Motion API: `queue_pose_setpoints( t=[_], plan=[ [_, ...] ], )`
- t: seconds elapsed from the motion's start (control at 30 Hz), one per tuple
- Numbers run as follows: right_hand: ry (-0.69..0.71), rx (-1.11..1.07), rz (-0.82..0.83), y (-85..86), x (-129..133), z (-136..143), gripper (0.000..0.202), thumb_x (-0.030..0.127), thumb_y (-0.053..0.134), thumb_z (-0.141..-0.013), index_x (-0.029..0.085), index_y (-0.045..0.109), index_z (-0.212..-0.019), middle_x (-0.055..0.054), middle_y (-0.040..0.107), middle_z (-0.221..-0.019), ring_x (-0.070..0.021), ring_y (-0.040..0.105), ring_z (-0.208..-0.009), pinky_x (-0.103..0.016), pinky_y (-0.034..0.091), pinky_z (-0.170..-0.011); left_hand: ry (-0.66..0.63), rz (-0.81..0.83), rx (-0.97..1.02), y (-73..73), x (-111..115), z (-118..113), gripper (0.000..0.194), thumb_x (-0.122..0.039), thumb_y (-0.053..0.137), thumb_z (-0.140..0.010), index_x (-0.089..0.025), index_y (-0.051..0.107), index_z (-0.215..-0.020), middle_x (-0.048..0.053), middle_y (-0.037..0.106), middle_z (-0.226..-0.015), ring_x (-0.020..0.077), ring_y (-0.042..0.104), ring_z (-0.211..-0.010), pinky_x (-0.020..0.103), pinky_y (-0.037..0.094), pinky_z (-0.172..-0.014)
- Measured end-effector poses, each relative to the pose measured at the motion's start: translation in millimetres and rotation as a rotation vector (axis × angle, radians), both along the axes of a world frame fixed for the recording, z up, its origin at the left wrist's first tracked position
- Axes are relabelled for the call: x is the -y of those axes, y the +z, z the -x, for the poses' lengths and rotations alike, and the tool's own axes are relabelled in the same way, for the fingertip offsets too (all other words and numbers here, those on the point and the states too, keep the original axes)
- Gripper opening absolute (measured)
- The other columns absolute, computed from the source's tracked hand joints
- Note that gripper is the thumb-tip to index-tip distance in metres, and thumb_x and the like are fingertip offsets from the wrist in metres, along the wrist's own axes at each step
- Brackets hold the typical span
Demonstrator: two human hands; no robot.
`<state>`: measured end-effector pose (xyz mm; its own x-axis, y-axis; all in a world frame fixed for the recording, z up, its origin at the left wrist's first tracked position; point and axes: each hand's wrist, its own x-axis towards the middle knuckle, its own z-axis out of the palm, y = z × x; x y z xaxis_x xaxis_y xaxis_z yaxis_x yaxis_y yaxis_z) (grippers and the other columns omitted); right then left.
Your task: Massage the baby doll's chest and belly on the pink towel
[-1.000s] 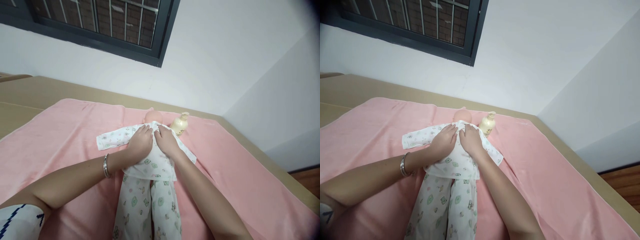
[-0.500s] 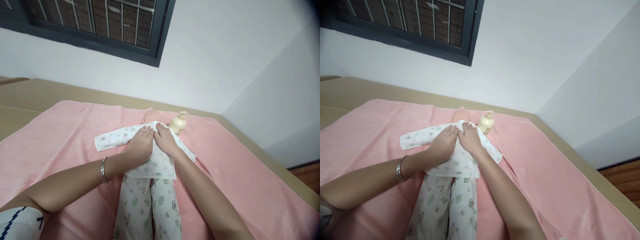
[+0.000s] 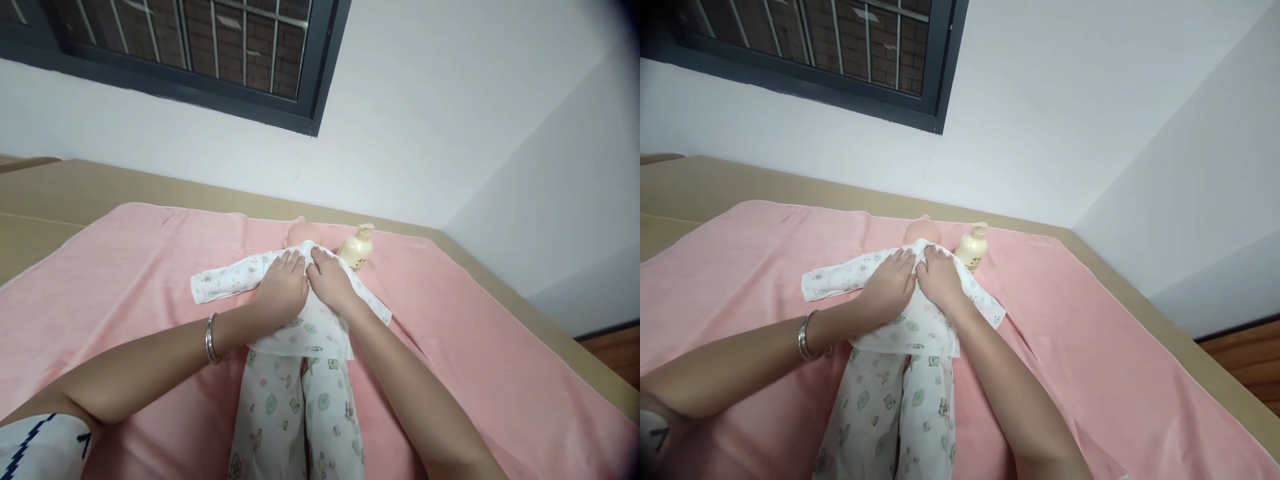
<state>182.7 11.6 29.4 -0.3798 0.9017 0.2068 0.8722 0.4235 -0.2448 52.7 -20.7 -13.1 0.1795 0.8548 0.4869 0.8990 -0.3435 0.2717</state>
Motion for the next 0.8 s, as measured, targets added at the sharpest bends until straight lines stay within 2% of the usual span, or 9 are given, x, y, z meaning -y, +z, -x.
queue_pose_setpoints(
  t=[0.1,0.2,0.33,0.47,0.6,0.7,0.8],
  plan=[
    [-0.016,0.023,0.003,-1.5,-2,1,0.049,0.020,0.032,-0.099,0.006,0.049,-0.143,-0.017,0.046,-0.153,-0.0273,0.041,-0.142,-0.043,0.029,-0.118,-0.057,0.067,0.046,5.1,0,3,0.049,-0.019,0.033,-0.098,-0.004,0.052,-0.141,0.017,0.050,-0.151,0.0299,0.040,-0.146,0.047,0.032,-0.122],
    [-0.063,0.083,-0.010,-0.7,18,11,0.053,0.021,0.029,-0.101,0.000,0.042,-0.148,-0.021,0.043,-0.154,-0.0306,0.039,-0.144,-0.045,0.028,-0.119,-0.108,0.189,0.132,13.1,-17,16,0.048,-0.019,0.029,-0.099,-0.011,0.058,-0.136,0.013,0.051,-0.151,0.0250,0.042,-0.145,0.044,0.033,-0.122],
    [0.023,0.156,-0.043,2.0,38,19,0.051,0.022,0.032,-0.102,-0.003,0.048,-0.144,-0.023,0.047,-0.150,-0.0312,0.039,-0.144,-0.042,0.024,-0.121,-0.063,0.215,0.187,11.6,-34,23,0.046,-0.018,0.028,-0.098,-0.012,0.059,-0.133,0.014,0.051,-0.151,0.0250,0.044,-0.144,0.048,0.033,-0.120],
    [-0.010,0.034,-0.004,0.2,19,10,0.048,0.025,0.029,-0.104,0.008,0.052,-0.143,-0.015,0.049,-0.151,-0.0274,0.042,-0.142,-0.038,0.031,-0.117,-0.003,0.169,0.183,3.3,-29,15,0.048,-0.020,0.029,-0.100,-0.008,0.051,-0.140,0.015,0.049,-0.152,0.0275,0.040,-0.146,0.048,0.028,-0.122],
    [-0.079,0.002,-0.009,-3.7,-3,0,0.044,0.030,0.035,-0.103,0.008,0.056,-0.135,-0.016,0.059,-0.140,-0.0283,0.050,-0.131,-0.037,0.035,-0.110,0.055,0.133,0.148,0.5,-23,9,0.049,-0.025,0.031,-0.100,-0.005,0.049,-0.141,0.018,0.050,-0.151,0.0309,0.039,-0.145,0.048,0.027,-0.122],
    [-0.068,0.054,-0.059,-2.5,-4,0,0.036,0.030,0.036,-0.102,0.011,0.062,-0.120,-0.015,0.068,-0.121,-0.0269,0.058,-0.114,-0.034,0.038,-0.100,0.096,0.107,0.127,1.7,-23,10,0.046,-0.029,0.033,-0.099,-0.006,0.053,-0.134,0.020,0.056,-0.143,0.0327,0.046,-0.138,0.050,0.031,-0.118],
    [-0.059,0.100,-0.072,0.1,0,1,0.032,0.029,0.036,-0.102,0.013,0.063,-0.110,-0.013,0.070,-0.112,-0.0255,0.061,-0.103,-0.032,0.039,-0.090,0.092,0.109,0.114,4.3,-25,13,0.038,-0.031,0.037,-0.098,-0.011,0.060,-0.121,0.017,0.066,-0.126,0.0317,0.057,-0.122,0.049,0.040,-0.109]
  ],
)
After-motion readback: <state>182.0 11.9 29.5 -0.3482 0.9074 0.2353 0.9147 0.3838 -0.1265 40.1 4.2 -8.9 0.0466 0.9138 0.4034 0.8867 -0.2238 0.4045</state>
